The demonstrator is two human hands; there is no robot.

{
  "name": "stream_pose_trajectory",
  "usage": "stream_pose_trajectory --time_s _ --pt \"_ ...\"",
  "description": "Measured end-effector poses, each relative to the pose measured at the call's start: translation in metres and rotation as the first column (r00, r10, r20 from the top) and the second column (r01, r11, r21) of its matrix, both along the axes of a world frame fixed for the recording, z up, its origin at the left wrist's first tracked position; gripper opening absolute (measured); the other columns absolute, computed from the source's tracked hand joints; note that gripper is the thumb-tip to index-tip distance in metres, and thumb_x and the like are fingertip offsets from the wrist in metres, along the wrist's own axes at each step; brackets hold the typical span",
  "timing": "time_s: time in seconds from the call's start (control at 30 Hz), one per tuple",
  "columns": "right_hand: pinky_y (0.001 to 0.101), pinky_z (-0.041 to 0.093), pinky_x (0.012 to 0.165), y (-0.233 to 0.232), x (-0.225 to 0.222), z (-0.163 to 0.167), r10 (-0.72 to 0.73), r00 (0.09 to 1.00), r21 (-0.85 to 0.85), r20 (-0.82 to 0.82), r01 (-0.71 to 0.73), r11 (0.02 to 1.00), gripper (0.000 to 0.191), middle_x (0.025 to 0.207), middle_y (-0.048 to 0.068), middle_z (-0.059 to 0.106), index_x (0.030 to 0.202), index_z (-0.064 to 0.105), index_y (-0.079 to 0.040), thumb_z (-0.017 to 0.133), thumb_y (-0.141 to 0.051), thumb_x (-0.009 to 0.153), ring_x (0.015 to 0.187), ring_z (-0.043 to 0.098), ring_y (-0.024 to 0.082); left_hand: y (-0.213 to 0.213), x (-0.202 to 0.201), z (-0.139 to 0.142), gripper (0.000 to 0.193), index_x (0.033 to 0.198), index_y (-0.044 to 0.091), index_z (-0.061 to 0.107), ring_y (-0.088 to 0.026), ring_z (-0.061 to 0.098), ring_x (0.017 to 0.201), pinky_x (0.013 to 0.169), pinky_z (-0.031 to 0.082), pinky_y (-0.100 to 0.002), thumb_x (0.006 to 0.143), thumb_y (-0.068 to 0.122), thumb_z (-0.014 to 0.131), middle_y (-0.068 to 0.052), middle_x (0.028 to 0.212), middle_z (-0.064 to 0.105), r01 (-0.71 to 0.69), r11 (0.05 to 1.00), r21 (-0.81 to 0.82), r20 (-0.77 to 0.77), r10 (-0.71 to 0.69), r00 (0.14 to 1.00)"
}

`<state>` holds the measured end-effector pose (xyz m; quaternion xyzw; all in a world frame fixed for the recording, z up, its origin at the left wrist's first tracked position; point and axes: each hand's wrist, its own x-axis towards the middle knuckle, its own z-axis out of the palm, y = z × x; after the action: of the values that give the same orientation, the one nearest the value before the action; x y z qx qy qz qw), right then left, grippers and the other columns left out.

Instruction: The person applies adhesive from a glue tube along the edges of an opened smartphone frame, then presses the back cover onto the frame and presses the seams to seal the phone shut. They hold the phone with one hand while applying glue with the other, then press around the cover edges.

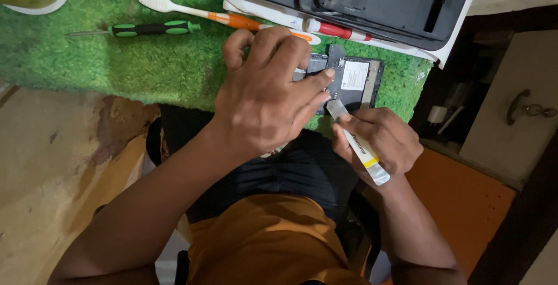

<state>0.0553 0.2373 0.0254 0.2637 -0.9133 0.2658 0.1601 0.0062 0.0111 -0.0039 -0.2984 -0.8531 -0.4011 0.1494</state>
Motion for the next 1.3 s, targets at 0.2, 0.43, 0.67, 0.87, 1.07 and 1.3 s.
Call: stream_pose_trajectory --time_s 0.2,0.43,0.67,0.87,1.07,1.3 --pt "0.0332 0.056 0.065 0.0012 -0.0007 0.0012 0.019 1.0 0.003 0.019 -0.019 1.0 0.023 0.09 0.013 0.072 0.09 0.066 0.0 0.089 0.001 0.085 0.076 0.071 0.024 0.0012 -0.0007 -0.0008 0.022 0.11 0.015 0.081 -0.024 0.05 0.122 0.105 0.026 -0.048 0.094 0.028 0.086 -0.004 0.116 0.054 0.005 1.0 -0.006 0.02 -0.005 1.0" --pt "0.0326 0.057 0.065 -0.001 -0.0015 0.0004 0.015 1.0 -0.021 -0.003 -0.015 1.0 0.023 0.089 0.014 0.072 0.09 0.067 0.001 0.089 0.001 0.084 0.076 0.071 0.023 0.0006 -0.0008 -0.0008 0.022 0.11 0.016 0.081 -0.024 0.05 0.123 0.105 0.026 -0.048 0.094 0.029 0.085 -0.004 0.117 0.055 0.001 1.0 -0.013 0.005 -0.001 1.0" --pt "0.0324 0.057 0.065 0.0001 -0.0018 0.0024 0.02 1.0 -0.011 0.015 -0.02 1.0 0.022 0.089 0.014 0.071 0.09 0.067 0.0 0.088 0.001 0.085 0.076 0.071 0.023 0.0026 -0.0009 -0.0015 0.022 0.11 0.015 0.081 -0.024 0.05 0.121 0.104 0.026 -0.048 0.094 0.029 0.087 -0.004 0.116 0.055 0.0 1.0 -0.006 0.004 0.0 1.0" --pt "0.0316 0.058 0.065 0.0 -0.0022 0.0009 0.029 1.0 -0.024 0.011 -0.029 0.999 0.024 0.091 0.013 0.072 0.091 0.065 -0.001 0.089 0.001 0.087 0.077 0.072 0.023 0.0023 -0.0008 -0.0042 0.022 0.11 0.016 0.081 -0.025 0.05 0.122 0.105 0.026 -0.048 0.094 0.03 0.086 -0.004 0.117 0.055 0.005 1.0 0.001 0.002 -0.005 1.0" --pt "0.0321 0.056 0.063 0.0007 -0.0019 0.0023 0.02 1.0 -0.008 0.019 -0.02 1.0 0.023 0.089 0.014 0.071 0.09 0.066 0.0 0.089 0.0 0.084 0.074 0.07 0.023 0.0027 -0.0004 -0.005 0.021 0.11 0.016 0.081 -0.025 0.05 0.122 0.105 0.026 -0.048 0.095 0.03 0.086 -0.004 0.117 0.054 0.005 1.0 -0.008 0.002 -0.005 1.0" --pt "0.0309 0.058 0.065 0.0004 -0.0019 0.0007 0.023 1.0 -0.013 0.018 -0.023 1.0 0.024 0.092 0.014 0.073 0.088 0.065 -0.001 0.089 -0.001 0.087 0.077 0.072 0.022 0.0025 0.0001 -0.0043 0.022 0.111 0.016 0.081 -0.025 0.05 0.123 0.105 0.026 -0.048 0.094 0.03 0.086 -0.004 0.117 0.054 0.006 1.0 -0.008 0.005 -0.006 1.0"
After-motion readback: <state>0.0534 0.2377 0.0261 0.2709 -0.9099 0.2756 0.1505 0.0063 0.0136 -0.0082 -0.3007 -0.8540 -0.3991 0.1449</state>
